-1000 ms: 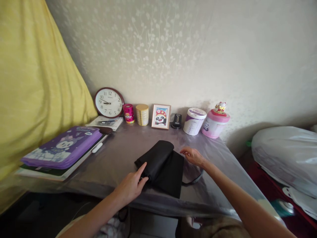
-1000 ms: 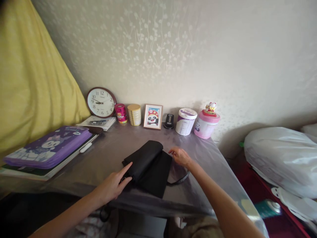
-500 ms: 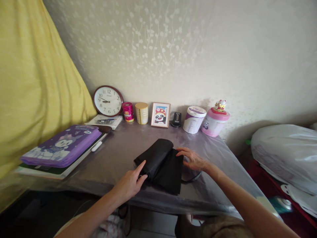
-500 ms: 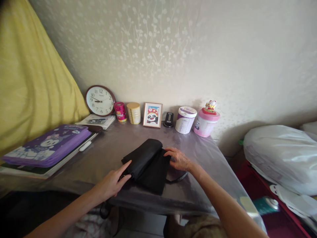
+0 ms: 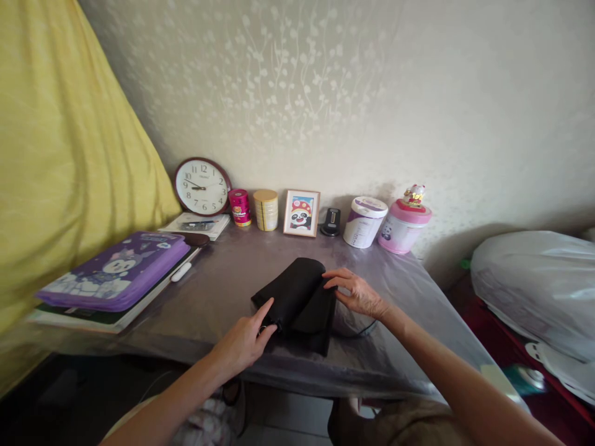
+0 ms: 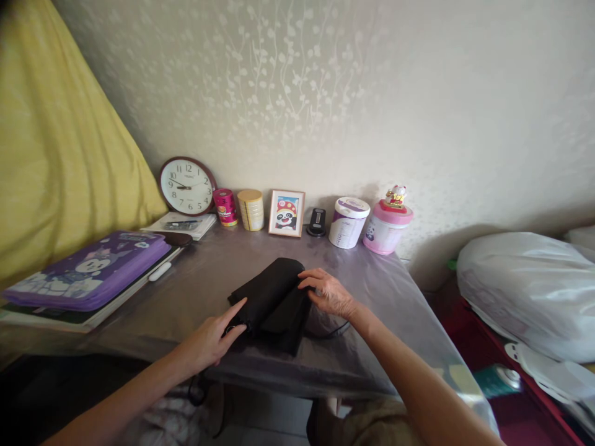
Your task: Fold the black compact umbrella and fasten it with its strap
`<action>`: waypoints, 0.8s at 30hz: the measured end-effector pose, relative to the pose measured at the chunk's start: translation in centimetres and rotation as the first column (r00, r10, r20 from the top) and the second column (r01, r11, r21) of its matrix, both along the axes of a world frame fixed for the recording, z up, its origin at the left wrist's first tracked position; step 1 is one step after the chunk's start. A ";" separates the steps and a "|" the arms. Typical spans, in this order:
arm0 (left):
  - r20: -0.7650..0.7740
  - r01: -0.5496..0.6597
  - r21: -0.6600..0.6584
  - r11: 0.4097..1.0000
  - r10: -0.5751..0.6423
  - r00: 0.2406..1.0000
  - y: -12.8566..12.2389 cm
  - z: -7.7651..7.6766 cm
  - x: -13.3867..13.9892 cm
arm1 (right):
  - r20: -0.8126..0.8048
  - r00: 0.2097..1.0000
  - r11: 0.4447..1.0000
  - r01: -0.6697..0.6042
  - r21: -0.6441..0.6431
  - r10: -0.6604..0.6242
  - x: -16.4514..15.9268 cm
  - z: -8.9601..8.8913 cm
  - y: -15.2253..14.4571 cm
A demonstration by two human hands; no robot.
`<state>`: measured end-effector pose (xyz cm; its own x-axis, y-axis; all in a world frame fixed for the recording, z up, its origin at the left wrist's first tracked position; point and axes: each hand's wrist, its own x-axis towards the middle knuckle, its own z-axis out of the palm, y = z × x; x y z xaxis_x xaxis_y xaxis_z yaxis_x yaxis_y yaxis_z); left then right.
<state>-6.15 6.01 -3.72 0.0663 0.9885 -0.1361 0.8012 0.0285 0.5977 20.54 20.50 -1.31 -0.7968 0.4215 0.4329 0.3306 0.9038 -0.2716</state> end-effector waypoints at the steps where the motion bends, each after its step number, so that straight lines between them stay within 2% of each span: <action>1: -0.002 0.003 0.004 1.000 -0.003 1.000 0.0 0.0 0.0 | -0.004 1.000 1.000 -0.004 0.017 0.004 -0.1 0.1 0.1; 6: -0.040 -0.002 0.012 1.000 0.002 0.999 -0.1 0.1 0.1 | -0.020 1.000 0.997 0.006 0.083 -0.005 -0.5 0.6 0.4; 11: -0.111 0.004 0.031 1.000 -0.001 0.994 -0.2 0.5 0.5 | 0.031 0.996 0.986 0.075 0.148 -0.081 -1.6 1.4 0.7; 14: -0.168 0.009 0.055 0.998 0.000 0.986 -0.2 0.3 0.6 | 0.020 0.991 0.988 0.127 0.090 -0.129 -2.7 1.2 0.8; 19: -0.173 0.013 0.077 0.997 0.001 0.985 -0.3 -0.1 0.5 | -0.005 0.983 0.977 0.183 -0.108 -0.185 -4.1 0.5 1.1; 24: -0.178 0.026 0.087 0.996 -0.010 0.984 -0.4 -0.3 0.5 | -0.032 0.979 0.975 0.199 -0.101 -0.204 -4.8 0.3 1.4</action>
<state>-5.68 5.64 -4.04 0.0666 0.9960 -0.0595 0.8946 -0.0332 0.4456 15.69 21.93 -1.04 -0.6732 0.6132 0.4132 0.4896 0.7884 -0.3724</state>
